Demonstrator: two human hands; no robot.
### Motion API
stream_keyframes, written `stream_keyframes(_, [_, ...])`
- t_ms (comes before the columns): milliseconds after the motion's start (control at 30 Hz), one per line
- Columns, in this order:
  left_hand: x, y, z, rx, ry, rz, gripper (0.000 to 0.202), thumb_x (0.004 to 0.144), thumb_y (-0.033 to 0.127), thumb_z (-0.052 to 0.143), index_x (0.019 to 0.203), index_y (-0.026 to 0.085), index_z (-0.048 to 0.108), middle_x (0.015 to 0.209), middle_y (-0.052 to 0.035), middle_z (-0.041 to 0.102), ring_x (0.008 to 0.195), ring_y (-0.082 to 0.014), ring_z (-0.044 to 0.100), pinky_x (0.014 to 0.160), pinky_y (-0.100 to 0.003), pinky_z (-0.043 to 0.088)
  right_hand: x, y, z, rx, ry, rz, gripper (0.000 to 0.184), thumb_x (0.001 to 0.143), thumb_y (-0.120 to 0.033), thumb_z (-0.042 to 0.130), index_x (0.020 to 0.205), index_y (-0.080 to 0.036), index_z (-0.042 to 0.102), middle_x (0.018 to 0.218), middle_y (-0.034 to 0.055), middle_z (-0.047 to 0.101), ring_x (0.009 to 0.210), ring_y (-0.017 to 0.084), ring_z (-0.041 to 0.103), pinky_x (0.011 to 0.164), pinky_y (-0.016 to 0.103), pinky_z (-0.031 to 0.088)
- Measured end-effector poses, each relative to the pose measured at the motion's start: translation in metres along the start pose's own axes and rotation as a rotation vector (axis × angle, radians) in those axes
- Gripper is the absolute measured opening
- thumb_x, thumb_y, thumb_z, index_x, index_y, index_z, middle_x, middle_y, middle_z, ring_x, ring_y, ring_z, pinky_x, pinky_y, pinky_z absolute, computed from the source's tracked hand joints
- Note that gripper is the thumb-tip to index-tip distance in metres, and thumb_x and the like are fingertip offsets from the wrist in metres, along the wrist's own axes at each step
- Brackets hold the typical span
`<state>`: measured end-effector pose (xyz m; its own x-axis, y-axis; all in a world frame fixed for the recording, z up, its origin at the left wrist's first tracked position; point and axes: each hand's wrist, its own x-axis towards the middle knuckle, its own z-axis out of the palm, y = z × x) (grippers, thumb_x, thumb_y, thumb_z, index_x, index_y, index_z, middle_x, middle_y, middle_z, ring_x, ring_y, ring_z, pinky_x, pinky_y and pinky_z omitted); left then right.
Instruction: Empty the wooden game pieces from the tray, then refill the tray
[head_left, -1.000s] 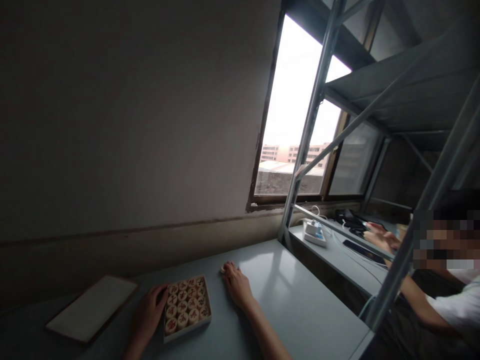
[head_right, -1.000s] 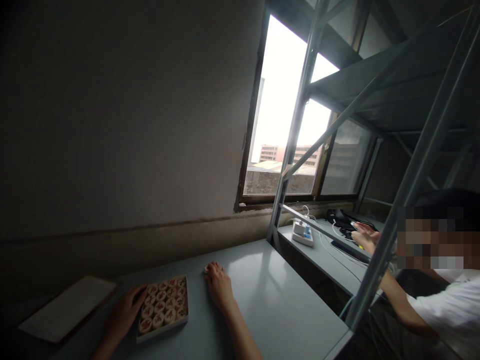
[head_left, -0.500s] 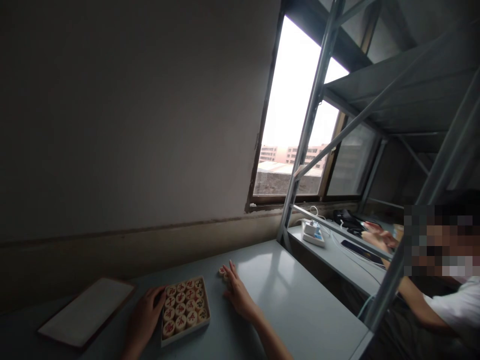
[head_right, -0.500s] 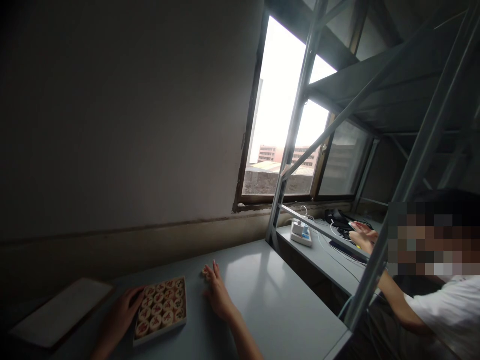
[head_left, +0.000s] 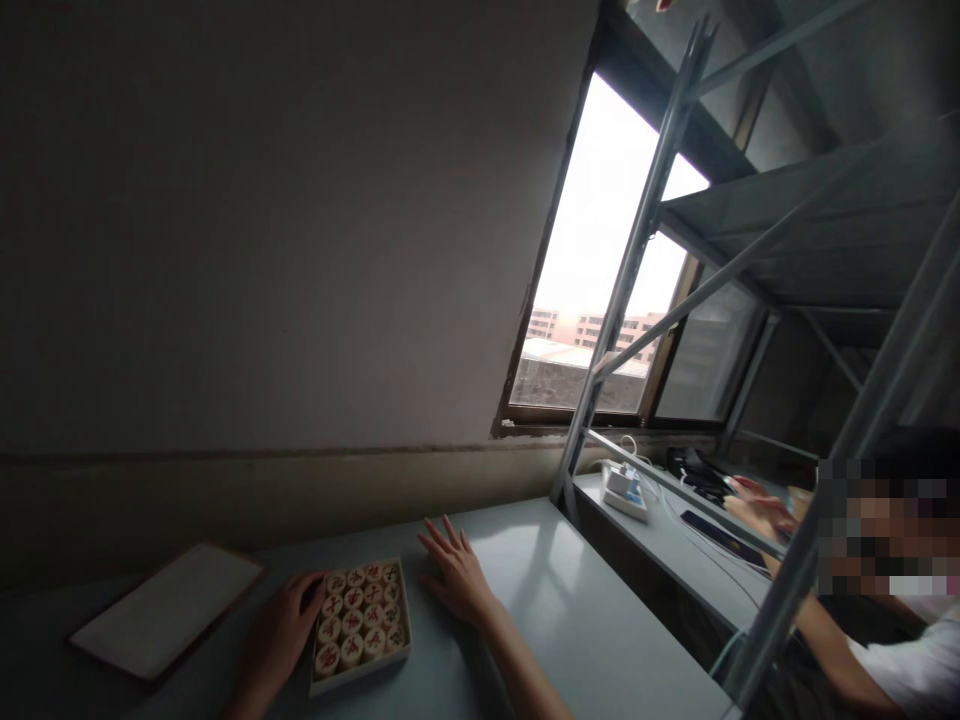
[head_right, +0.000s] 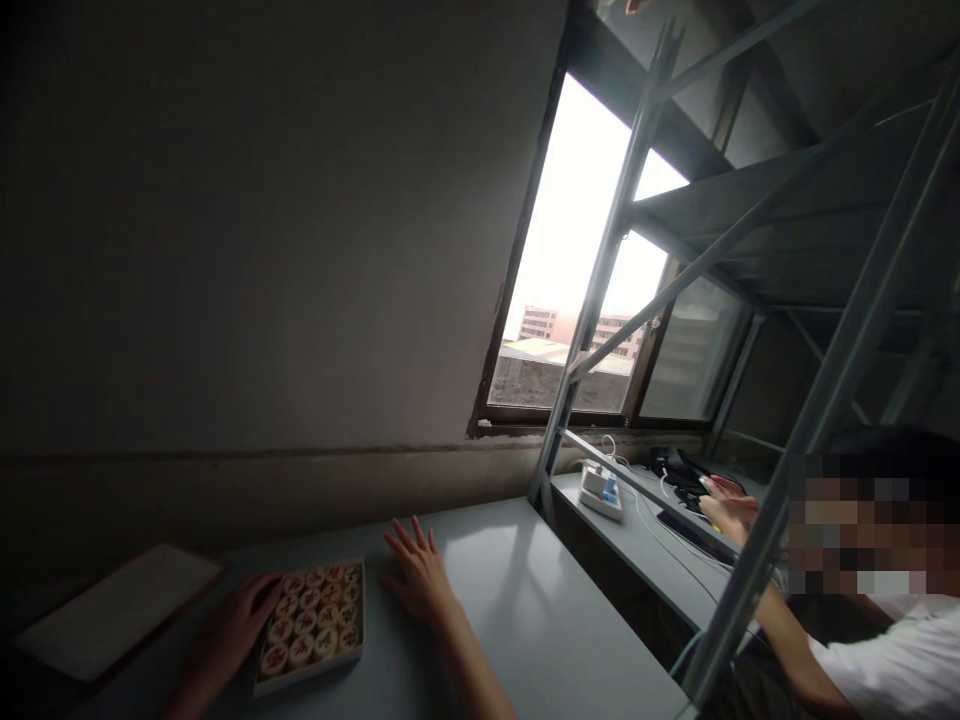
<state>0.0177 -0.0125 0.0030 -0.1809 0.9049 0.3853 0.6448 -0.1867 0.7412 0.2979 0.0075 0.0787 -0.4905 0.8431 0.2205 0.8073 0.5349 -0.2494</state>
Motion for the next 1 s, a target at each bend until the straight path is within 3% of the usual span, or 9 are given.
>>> stream_keyframes(133, [0.0, -0.001, 0.001, -0.005, -0.001, -0.008, 0.036, 0.075, 0.045, 0.039, 0.087, 0.02, 0.062, 0.095, -0.0064, 0.063, 0.091, -0.0215, 0.058, 0.085, -0.033, 0.044, -0.004, 0.0, 0.004, 0.039, 0.007, 0.062, 0.053, 0.086, -0.043, 0.036, 0.136, -0.034, 0.02, 0.143, -0.0053, 0.015, 0.132, 0.023, 0.006, 0.105, 0.047, 0.013])
stream_keyframes(267, [-0.001, 0.001, -0.001, 0.008, -0.017, -0.023, 0.038, 0.075, 0.045, 0.038, 0.09, 0.019, 0.061, 0.097, -0.0074, 0.062, 0.094, -0.0222, 0.057, 0.087, -0.033, 0.043, -0.011, 0.003, 0.011, 0.039, -0.033, 0.06, 0.063, 0.08, -0.049, 0.045, 0.136, -0.033, 0.019, 0.144, -0.0039, 0.013, 0.132, 0.024, 0.007, 0.106, 0.047, 0.011])
stream_keyframes(333, [-0.002, 0.003, -0.002, 0.014, -0.03, -0.023, 0.038, 0.076, 0.045, 0.038, 0.09, 0.019, 0.061, 0.097, -0.0074, 0.062, 0.094, -0.0219, 0.056, 0.086, -0.033, 0.043, -0.011, 0.004, 0.016, 0.04, -0.007, 0.072, 0.056, 0.081, -0.043, 0.048, 0.133, -0.032, 0.029, 0.143, -0.0032, 0.018, 0.131, 0.023, 0.011, 0.106, 0.044, 0.015])
stream_keyframes(433, [-0.002, 0.004, -0.004, 0.019, -0.037, -0.019, 0.037, 0.077, 0.044, 0.037, 0.091, 0.019, 0.061, 0.097, -0.0069, 0.062, 0.094, -0.021, 0.056, 0.086, -0.032, 0.043, -0.01, 0.004, 0.022, 0.074, 0.054, 0.073, 0.039, 0.087, -0.026, 0.036, 0.125, -0.03, 0.043, 0.141, -0.0037, 0.025, 0.131, 0.018, 0.016, 0.106, 0.038, 0.019])
stream_keyframes(633, [-0.003, 0.003, -0.002, 0.024, -0.022, -0.008, 0.036, 0.077, 0.045, 0.037, 0.089, 0.02, 0.061, 0.096, -0.0066, 0.062, 0.093, -0.0212, 0.057, 0.086, -0.032, 0.043, -0.008, 0.013, 0.027, 0.144, 0.094, 0.032, 0.047, 0.086, -0.01, 0.024, 0.126, -0.023, 0.044, 0.14, -0.0013, 0.027, 0.13, 0.013, 0.018, 0.104, 0.031, 0.024])
stream_keyframes(767, [-0.003, 0.007, -0.004, 0.023, -0.011, -0.011, 0.036, 0.077, 0.044, 0.037, 0.088, 0.019, 0.061, 0.095, -0.0063, 0.063, 0.091, -0.0208, 0.058, 0.083, -0.032, 0.044, -0.011, 0.037, 0.025, 0.171, 0.104, 0.061, 0.046, 0.084, -0.011, 0.026, 0.126, -0.02, 0.044, 0.139, 0.0021, 0.028, 0.129, 0.014, 0.02, 0.105, 0.031, 0.023])
stream_keyframes(1000, [-0.005, 0.013, -0.007, 0.034, -0.005, -0.029, 0.035, 0.076, 0.042, 0.037, 0.089, 0.02, 0.061, 0.097, -0.0063, 0.062, 0.093, -0.0208, 0.057, 0.085, -0.033, 0.044, -0.037, 0.099, 0.015, 0.142, 0.223, 0.267, 0.048, 0.079, -0.009, 0.029, 0.121, -0.017, 0.051, 0.136, 0.0051, 0.034, 0.127, 0.015, 0.025, 0.105, 0.034, 0.023])
